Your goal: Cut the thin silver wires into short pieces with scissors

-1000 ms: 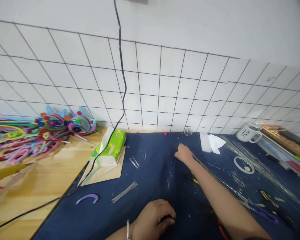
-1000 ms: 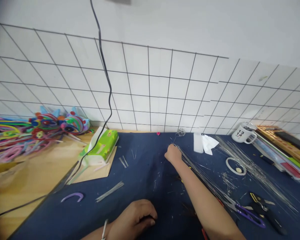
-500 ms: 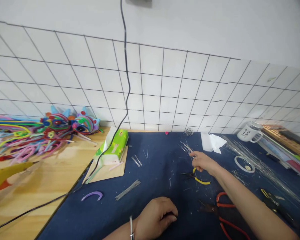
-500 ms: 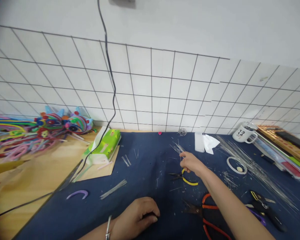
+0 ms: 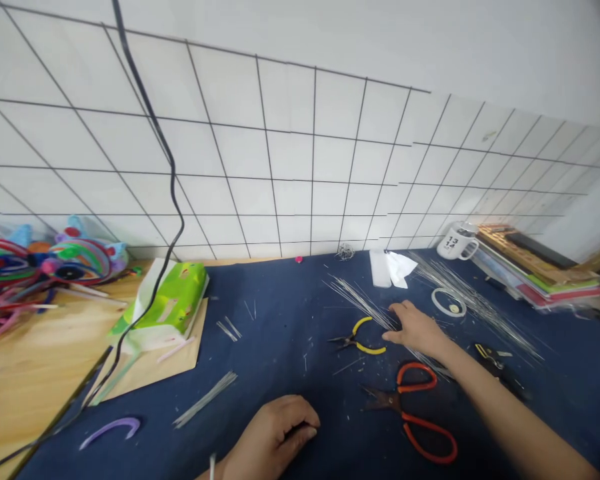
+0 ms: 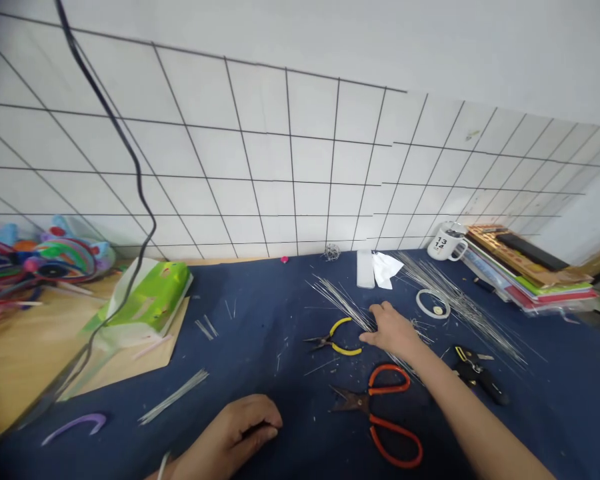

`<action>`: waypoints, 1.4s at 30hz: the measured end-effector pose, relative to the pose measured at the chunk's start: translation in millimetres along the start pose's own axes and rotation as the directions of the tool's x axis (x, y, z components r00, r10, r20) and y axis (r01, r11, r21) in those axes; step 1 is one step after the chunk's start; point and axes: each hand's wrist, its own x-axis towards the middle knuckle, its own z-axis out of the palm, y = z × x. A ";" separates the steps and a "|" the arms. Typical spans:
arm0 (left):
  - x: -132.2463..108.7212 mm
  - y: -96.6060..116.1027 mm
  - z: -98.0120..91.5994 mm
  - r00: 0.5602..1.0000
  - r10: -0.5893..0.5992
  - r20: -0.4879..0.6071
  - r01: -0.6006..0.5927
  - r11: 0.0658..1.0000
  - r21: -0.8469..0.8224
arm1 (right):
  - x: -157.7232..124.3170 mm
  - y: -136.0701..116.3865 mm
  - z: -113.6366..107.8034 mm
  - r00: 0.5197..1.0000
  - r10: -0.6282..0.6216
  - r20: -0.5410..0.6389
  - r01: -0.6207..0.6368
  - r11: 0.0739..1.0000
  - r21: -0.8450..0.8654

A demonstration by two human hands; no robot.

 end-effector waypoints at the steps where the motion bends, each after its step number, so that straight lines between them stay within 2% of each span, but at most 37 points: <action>1: 0.5 -0.4 0.4 1.000 -0.001 -0.001 0.001 1.000 0.002 | 1.1 -0.3 1.6 1.000 -0.006 -0.004 0.006 1.000 -0.015; 10: 3.5 -5.4 0.9 0.998 0.061 -0.006 -0.061 0.998 0.016 | 25.0 3.3 -4.1 0.996 -0.069 0.057 0.078 0.985 -0.157; 19: 1.9 -5.6 0.8 0.998 0.061 -0.025 -0.061 0.998 0.027 | 41.3 -23.7 3.8 0.997 -0.047 0.067 0.067 0.940 -0.335; 23: 1.7 -4.5 -0.8 0.998 0.062 -0.017 -0.061 0.997 0.038 | 43.1 -29.1 -2.6 0.998 -0.039 0.056 0.058 0.920 -0.388; 29: 1.7 -0.7 -5.1 0.998 0.056 -0.012 -0.055 0.998 0.033 | 53.5 -22.4 -24.9 0.997 -0.046 0.055 0.066 0.894 -0.444; 34: 0.9 -2.9 -4.8 0.998 0.055 -0.008 -0.055 0.998 0.026 | 58.8 -16.3 -30.8 0.995 -0.052 0.079 0.083 0.885 -0.457; 38: 1.2 -5.5 -4.0 0.998 0.054 -0.014 -0.054 0.998 0.019 | 52.2 -8.9 -32.3 0.995 -0.046 0.089 0.083 0.882 -0.464; 42: 2.0 -4.6 -4.8 0.998 0.067 -0.008 -0.067 0.998 0.017 | 39.3 0.0 -43.0 0.995 -0.062 0.073 0.088 0.886 -0.454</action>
